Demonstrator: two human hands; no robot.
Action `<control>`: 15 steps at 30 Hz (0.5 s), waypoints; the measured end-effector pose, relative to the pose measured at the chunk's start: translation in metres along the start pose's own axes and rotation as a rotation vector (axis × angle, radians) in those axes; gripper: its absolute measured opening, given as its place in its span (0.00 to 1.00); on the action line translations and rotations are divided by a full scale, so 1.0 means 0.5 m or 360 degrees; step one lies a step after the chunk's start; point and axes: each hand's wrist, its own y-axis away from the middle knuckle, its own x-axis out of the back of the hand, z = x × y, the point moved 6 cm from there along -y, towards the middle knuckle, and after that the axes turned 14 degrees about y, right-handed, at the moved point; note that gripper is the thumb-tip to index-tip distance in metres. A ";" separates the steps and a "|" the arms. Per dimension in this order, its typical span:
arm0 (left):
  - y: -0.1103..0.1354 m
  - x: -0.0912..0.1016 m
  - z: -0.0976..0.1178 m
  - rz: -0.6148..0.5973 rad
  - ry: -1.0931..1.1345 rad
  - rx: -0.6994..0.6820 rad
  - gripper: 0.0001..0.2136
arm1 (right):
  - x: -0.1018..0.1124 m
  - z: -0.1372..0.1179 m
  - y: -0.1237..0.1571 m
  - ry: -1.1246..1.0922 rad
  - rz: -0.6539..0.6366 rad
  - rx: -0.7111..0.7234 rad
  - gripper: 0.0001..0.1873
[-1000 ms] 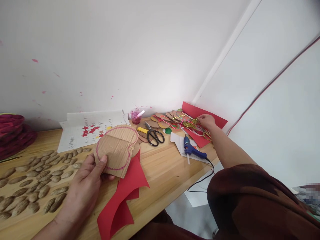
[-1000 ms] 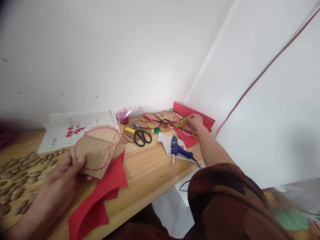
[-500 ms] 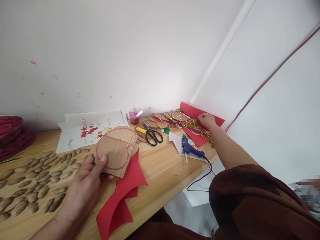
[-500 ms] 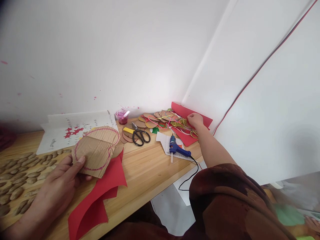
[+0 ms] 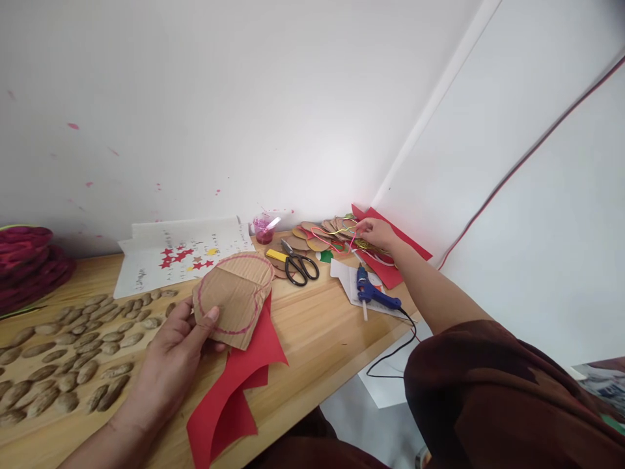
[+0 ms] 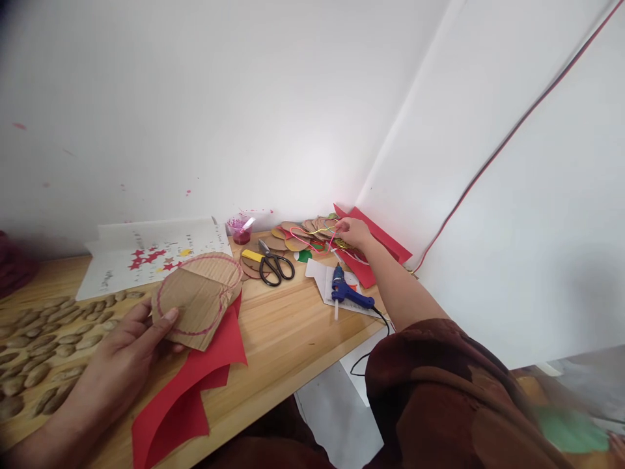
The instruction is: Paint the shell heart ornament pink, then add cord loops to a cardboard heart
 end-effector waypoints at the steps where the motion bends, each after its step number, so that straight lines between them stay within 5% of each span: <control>1: 0.000 0.000 0.000 -0.0007 -0.0025 0.0012 0.32 | -0.005 -0.005 -0.006 0.0006 -0.0009 0.0017 0.15; 8: 0.000 -0.002 0.002 -0.0020 -0.0103 0.0061 0.30 | 0.010 0.039 -0.046 0.0229 -0.0105 -0.0081 0.19; 15: 0.007 -0.005 0.006 -0.0009 -0.0200 0.0138 0.31 | 0.057 0.116 -0.005 0.0233 -0.0126 -0.0139 0.07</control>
